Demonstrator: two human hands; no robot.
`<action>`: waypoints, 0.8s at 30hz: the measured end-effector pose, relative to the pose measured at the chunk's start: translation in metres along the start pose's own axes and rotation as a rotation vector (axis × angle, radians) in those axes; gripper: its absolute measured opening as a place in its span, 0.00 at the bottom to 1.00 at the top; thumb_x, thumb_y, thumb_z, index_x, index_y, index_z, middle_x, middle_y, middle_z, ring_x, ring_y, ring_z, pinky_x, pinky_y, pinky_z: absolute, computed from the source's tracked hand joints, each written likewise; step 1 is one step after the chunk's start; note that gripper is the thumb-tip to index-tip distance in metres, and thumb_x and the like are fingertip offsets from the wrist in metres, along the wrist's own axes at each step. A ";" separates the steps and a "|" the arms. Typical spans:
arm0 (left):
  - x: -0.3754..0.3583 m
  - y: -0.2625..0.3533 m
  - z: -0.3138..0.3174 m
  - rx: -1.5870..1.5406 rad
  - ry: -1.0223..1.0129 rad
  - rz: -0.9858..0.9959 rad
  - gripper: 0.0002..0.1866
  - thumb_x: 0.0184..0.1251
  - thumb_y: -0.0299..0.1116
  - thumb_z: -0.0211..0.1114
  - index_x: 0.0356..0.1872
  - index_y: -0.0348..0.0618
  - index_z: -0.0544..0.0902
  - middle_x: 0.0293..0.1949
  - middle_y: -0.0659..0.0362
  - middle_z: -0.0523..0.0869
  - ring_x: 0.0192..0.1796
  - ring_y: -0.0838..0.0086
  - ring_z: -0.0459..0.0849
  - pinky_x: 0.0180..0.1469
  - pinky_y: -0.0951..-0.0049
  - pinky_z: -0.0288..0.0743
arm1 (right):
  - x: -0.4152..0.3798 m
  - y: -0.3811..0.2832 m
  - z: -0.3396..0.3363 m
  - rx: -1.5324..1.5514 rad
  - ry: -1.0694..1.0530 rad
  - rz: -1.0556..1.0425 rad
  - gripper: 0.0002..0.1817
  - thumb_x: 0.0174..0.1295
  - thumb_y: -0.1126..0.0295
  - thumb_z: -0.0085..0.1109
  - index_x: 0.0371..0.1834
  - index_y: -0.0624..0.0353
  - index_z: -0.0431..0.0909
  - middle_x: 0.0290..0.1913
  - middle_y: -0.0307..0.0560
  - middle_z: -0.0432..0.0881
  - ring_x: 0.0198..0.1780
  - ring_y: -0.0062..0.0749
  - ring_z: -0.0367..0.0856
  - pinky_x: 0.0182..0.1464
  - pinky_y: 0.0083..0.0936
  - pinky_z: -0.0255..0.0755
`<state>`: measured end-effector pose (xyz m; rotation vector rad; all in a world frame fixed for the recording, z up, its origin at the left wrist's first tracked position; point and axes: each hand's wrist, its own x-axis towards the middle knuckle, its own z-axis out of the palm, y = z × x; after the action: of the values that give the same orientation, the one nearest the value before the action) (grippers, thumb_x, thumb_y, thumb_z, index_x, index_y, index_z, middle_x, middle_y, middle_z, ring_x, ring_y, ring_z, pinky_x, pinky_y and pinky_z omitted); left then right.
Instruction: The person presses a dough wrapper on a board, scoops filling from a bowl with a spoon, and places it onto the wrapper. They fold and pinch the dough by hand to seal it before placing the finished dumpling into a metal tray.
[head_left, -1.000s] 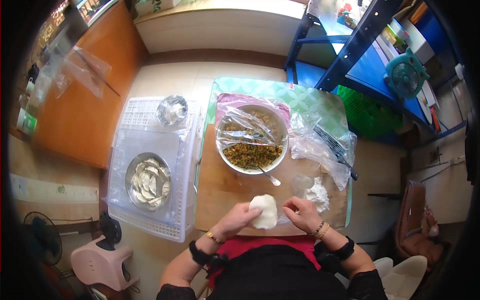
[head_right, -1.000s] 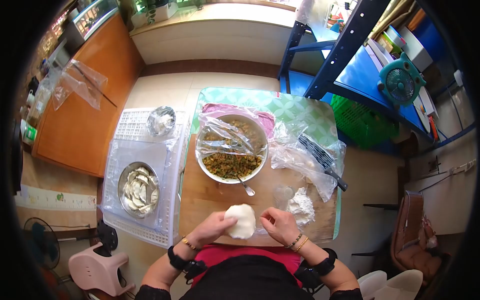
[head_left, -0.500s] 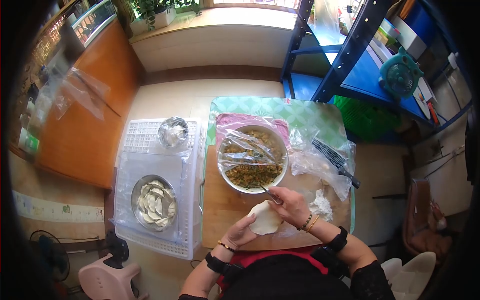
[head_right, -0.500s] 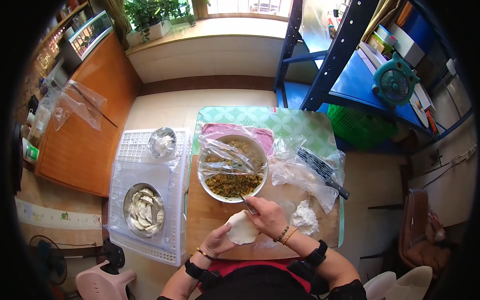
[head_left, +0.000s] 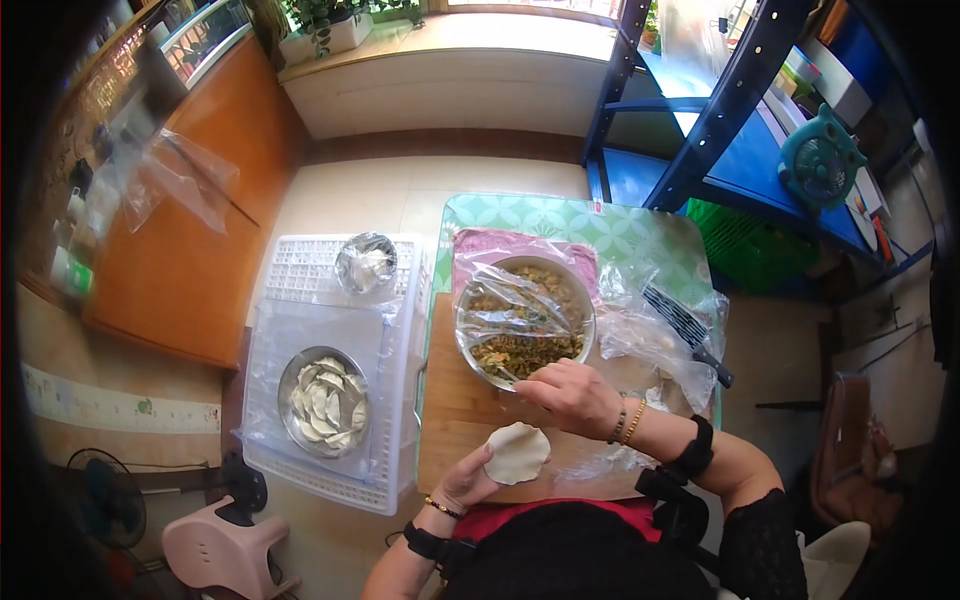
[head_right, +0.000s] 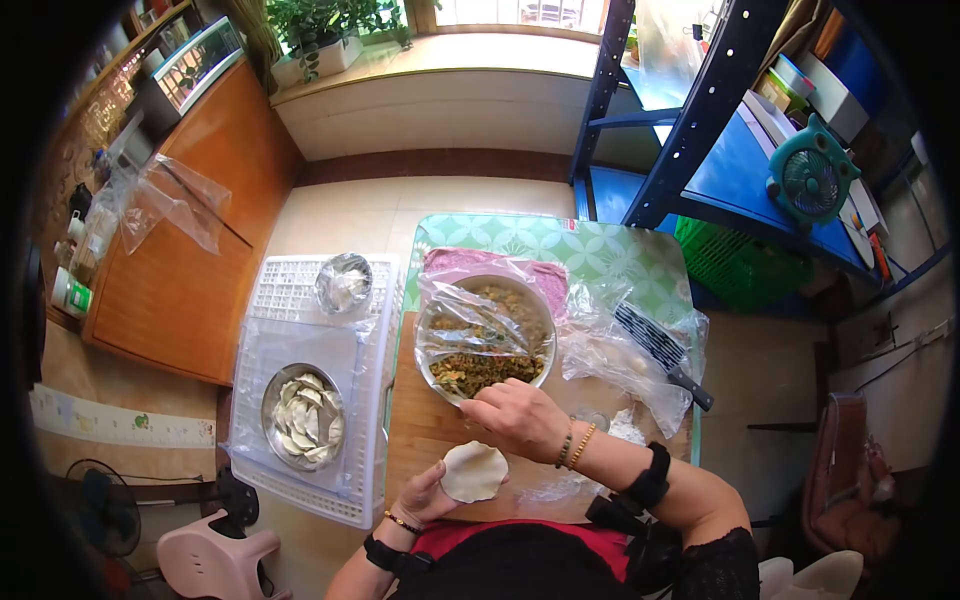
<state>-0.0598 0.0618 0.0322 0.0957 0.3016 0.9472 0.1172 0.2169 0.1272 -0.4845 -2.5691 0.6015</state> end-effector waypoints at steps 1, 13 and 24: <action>-0.001 -0.002 0.000 -0.018 0.015 0.000 0.38 0.71 0.48 0.59 0.74 0.40 0.56 0.72 0.48 0.63 0.73 0.54 0.63 0.74 0.54 0.57 | 0.004 0.004 0.003 0.000 0.005 -0.001 0.11 0.57 0.70 0.60 0.43 0.59 0.78 0.32 0.43 0.77 0.37 0.36 0.79 0.40 0.30 0.71; 0.003 0.007 0.000 0.063 0.059 0.057 0.34 0.74 0.45 0.54 0.73 0.37 0.57 0.71 0.50 0.65 0.73 0.59 0.64 0.74 0.58 0.56 | -0.032 0.035 -0.008 -0.242 -0.359 -0.014 0.04 0.59 0.70 0.53 0.36 0.54 0.74 0.32 0.41 0.76 0.37 0.33 0.79 0.41 0.29 0.70; 0.000 0.015 0.030 0.062 -0.055 0.151 0.40 0.68 0.46 0.60 0.74 0.37 0.55 0.72 0.45 0.62 0.74 0.52 0.62 0.75 0.54 0.54 | -0.038 -0.007 -0.010 -0.047 0.005 0.181 0.09 0.57 0.71 0.60 0.41 0.56 0.79 0.30 0.42 0.79 0.35 0.38 0.81 0.38 0.33 0.73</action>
<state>-0.0624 0.0719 0.0642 0.2028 0.2760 1.0829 0.1518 0.1978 0.1255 -0.7390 -2.5570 0.6011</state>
